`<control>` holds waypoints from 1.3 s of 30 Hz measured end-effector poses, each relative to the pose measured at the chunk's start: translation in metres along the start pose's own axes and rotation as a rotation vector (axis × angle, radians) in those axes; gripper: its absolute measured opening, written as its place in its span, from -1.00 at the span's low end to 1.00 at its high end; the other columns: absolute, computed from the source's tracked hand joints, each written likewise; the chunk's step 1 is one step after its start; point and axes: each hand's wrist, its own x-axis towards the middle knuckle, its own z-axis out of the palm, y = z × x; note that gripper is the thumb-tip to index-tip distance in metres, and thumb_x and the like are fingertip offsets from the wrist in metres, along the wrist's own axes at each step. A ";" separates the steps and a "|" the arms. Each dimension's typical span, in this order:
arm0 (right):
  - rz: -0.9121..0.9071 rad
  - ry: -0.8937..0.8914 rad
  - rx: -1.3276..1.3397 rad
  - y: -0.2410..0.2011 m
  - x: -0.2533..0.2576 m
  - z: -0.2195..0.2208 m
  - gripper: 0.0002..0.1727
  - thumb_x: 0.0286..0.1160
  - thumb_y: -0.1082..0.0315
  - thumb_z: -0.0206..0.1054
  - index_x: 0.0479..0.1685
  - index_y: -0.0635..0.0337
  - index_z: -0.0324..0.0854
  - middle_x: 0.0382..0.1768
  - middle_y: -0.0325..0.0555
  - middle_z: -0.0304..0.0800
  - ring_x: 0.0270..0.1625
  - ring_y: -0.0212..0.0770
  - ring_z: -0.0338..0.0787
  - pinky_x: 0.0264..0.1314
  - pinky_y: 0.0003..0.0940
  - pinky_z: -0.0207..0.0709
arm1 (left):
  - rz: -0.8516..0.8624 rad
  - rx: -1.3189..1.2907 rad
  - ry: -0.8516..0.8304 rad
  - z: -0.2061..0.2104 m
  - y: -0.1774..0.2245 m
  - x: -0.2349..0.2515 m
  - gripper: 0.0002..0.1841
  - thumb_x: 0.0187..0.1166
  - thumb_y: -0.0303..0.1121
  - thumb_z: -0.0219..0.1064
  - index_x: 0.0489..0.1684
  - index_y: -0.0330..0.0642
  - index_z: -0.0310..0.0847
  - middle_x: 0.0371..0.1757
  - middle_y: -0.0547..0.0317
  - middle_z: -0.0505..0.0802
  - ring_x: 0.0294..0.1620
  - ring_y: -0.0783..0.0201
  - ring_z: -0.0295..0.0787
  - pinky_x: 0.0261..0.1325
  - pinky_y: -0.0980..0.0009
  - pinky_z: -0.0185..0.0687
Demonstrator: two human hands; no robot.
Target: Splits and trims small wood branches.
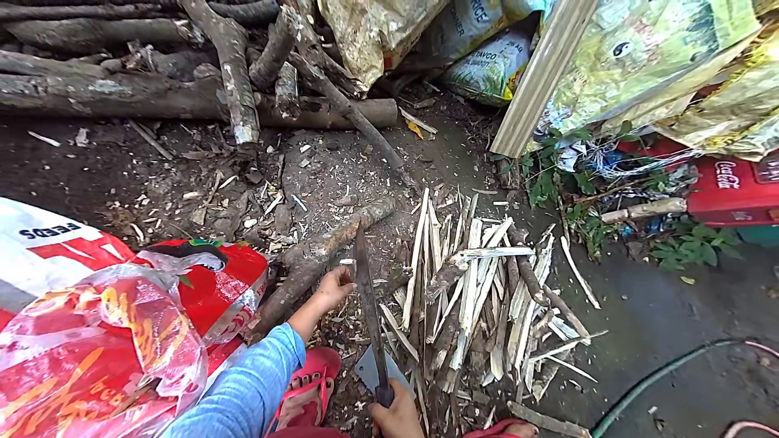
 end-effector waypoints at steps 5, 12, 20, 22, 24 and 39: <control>0.011 0.012 0.019 0.002 0.000 -0.001 -0.68 0.21 0.59 0.39 -0.01 0.43 0.53 -0.61 -0.11 0.64 -0.66 -0.30 0.64 -0.46 -0.34 0.64 | 0.080 0.005 0.056 -0.005 -0.002 0.003 -0.54 0.57 -0.57 0.38 0.44 -0.47 0.45 0.17 -0.19 0.78 0.11 0.14 0.80 0.27 0.25 0.70; 0.017 0.034 0.061 0.005 0.004 -0.003 -0.69 0.19 0.62 0.38 -0.03 0.41 0.51 -0.64 -0.13 0.63 -0.69 -0.33 0.63 -0.51 -0.39 0.62 | 0.062 0.081 0.031 -0.004 -0.008 0.011 -0.53 0.63 -0.61 0.27 0.52 -0.43 0.37 0.22 -0.22 0.76 0.20 0.09 0.77 0.37 0.22 0.64; -0.039 0.105 -0.058 0.005 0.001 -0.003 -0.62 0.22 0.53 0.42 0.07 0.48 0.57 -0.53 -0.02 0.68 -0.57 -0.19 0.69 -0.36 -0.18 0.66 | 0.039 0.223 0.020 0.002 -0.005 0.012 -0.66 0.67 -0.51 0.22 0.36 -0.45 0.54 0.23 -0.31 0.77 0.26 -0.09 0.75 0.45 0.02 0.57; -0.072 0.146 -0.081 0.005 0.003 -0.004 -0.59 0.18 0.51 0.43 0.08 0.48 0.59 -0.51 0.02 0.68 -0.53 -0.15 0.70 -0.33 -0.11 0.65 | 0.045 0.266 0.003 0.002 -0.003 0.013 -0.66 0.72 -0.49 0.19 0.39 -0.42 0.55 0.23 -0.29 0.78 0.27 -0.08 0.76 0.46 0.02 0.56; -0.107 0.171 -0.122 0.002 0.002 -0.009 -0.55 0.19 0.49 0.44 0.13 0.50 0.60 -0.47 0.08 0.71 -0.50 -0.09 0.74 -0.30 -0.05 0.69 | 0.071 0.311 -0.013 0.003 -0.003 0.014 -0.66 0.73 -0.50 0.17 0.40 -0.42 0.57 0.29 -0.30 0.78 0.35 -0.08 0.74 0.54 0.05 0.52; -0.147 0.204 -0.303 0.006 0.008 -0.009 -0.53 0.23 0.44 0.48 0.17 0.50 0.65 -0.40 0.20 0.78 -0.38 0.07 0.79 -0.18 0.09 0.66 | 0.189 0.404 0.006 0.008 -0.003 0.008 -0.68 0.72 -0.56 0.15 0.31 -0.46 0.68 0.25 -0.32 0.83 0.34 -0.11 0.78 0.56 0.05 0.49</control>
